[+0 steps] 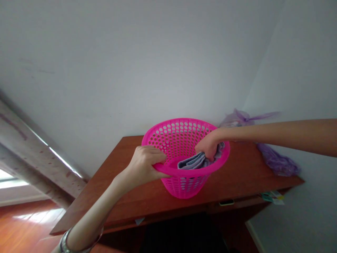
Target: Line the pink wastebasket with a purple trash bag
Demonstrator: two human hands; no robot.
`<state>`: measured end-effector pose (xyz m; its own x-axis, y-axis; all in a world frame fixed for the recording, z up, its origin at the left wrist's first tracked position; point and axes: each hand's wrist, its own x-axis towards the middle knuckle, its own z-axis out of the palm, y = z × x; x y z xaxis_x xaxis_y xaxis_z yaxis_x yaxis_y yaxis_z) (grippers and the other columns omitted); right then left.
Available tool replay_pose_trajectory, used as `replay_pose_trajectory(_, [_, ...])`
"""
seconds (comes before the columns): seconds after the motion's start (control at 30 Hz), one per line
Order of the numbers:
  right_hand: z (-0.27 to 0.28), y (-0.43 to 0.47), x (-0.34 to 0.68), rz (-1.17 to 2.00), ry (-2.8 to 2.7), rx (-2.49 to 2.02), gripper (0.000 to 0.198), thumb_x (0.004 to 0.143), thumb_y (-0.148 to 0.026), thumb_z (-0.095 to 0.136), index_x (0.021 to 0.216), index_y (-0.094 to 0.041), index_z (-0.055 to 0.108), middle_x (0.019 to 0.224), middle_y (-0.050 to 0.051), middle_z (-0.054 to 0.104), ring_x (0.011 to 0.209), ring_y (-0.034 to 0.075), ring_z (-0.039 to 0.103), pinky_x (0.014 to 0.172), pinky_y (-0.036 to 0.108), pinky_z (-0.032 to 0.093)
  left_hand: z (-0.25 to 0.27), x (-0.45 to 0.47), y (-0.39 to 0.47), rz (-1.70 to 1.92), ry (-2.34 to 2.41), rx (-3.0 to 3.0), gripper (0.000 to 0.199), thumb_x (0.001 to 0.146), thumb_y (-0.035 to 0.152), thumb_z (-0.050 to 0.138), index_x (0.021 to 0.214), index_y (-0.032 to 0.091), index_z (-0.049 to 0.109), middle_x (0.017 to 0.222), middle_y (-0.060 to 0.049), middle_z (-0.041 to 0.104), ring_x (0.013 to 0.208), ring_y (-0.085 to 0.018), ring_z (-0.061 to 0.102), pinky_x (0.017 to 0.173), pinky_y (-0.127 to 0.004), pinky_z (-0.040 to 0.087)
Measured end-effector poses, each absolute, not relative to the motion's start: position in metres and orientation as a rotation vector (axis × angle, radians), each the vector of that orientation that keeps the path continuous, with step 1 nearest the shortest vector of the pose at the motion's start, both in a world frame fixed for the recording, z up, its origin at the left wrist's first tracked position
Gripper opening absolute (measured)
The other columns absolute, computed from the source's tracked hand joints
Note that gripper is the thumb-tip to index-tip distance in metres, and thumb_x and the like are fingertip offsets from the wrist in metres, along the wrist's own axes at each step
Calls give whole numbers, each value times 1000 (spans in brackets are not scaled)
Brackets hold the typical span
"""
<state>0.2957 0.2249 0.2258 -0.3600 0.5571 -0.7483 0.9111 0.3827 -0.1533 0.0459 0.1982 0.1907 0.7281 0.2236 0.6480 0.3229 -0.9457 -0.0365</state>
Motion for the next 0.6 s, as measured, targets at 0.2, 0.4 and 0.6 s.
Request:
replay_pose_trajectory(0.2, [234,280,290,579,2562,821,21,83,-11,52,84,-17,72,109,12,64,110,27,51,95,43,35,189,47,202,-1056,-442,-2807,55,80,46,67,48,17,33,48,6,32,46,-7,31,49,-24,25])
replay_pose_trajectory(0.4, [227,275,284,777,2549,1048,19,83,-20,56,93,-14,71,111,18,63,108,33,51,88,46,39,185,44,202,-1029,-475,-2827,54,78,48,68,49,18,36,47,5,35,47,-9,35,50,-25,27])
replay_pose_trajectory(0.6, [242,218,285,-147,2031,1576,14,55,-4,74,63,-12,67,68,6,65,85,26,62,84,40,46,181,41,203,-1068,-475,-2787,54,81,49,64,48,17,35,47,6,35,46,-8,34,49,-24,27])
